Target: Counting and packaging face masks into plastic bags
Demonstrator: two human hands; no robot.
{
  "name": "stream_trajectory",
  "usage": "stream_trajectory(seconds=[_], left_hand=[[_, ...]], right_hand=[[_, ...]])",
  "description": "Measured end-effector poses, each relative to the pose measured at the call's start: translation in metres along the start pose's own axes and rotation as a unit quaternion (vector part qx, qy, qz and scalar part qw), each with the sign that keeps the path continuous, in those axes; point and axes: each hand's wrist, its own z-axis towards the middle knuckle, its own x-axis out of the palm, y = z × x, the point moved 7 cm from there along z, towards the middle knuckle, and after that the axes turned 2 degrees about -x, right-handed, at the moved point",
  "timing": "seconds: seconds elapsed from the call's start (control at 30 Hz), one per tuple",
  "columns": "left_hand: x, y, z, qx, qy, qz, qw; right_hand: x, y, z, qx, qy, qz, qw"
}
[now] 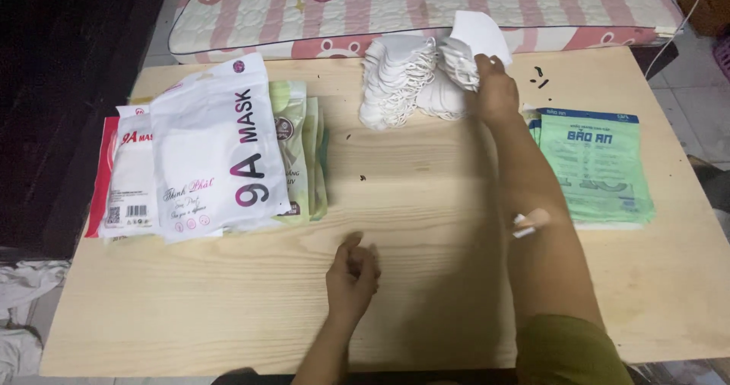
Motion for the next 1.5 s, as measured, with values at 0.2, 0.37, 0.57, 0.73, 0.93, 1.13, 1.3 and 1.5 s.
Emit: stream_trajectory(seconds=[0.2, 0.37, 0.57, 0.73, 0.93, 1.13, 1.3, 1.5], left_hand=[[0.001, 0.004, 0.004, 0.067, -0.010, 0.027, 0.997], [0.001, -0.005, -0.005, 0.011, -0.004, 0.081, 0.997], [0.002, 0.005, 0.000, 0.022, 0.017, 0.037, 0.999], [-0.003, 0.007, 0.003, 0.066, -0.008, 0.052, 0.996], [-0.009, 0.007, 0.006, 0.136, -0.030, 0.067, 0.988], [-0.011, 0.008, 0.008, 0.142, -0.035, 0.093, 0.985], [0.002, -0.014, -0.011, 0.169, 0.001, 0.165, 0.972], [0.008, -0.023, -0.020, 0.245, -0.034, 0.212, 0.945]], right_hand=[[-0.043, 0.045, -0.088, 0.007, 0.033, -0.087, 0.996], [-0.002, 0.107, -0.193, -0.001, 0.206, -0.106, 0.973], [-0.033, 0.155, -0.238, -0.039, 0.319, -0.047, 0.946], [-0.104, 0.140, -0.181, -0.122, -0.032, -0.041, 0.991], [-0.034, 0.139, -0.185, -0.122, 0.125, -0.045, 0.984], [-0.017, 0.103, -0.256, -0.158, 0.155, -0.054, 0.974], [-0.014, 0.097, -0.309, -0.117, 0.225, -0.043, 0.967], [0.013, 0.092, -0.284, -0.104, 0.235, -0.009, 0.966]])
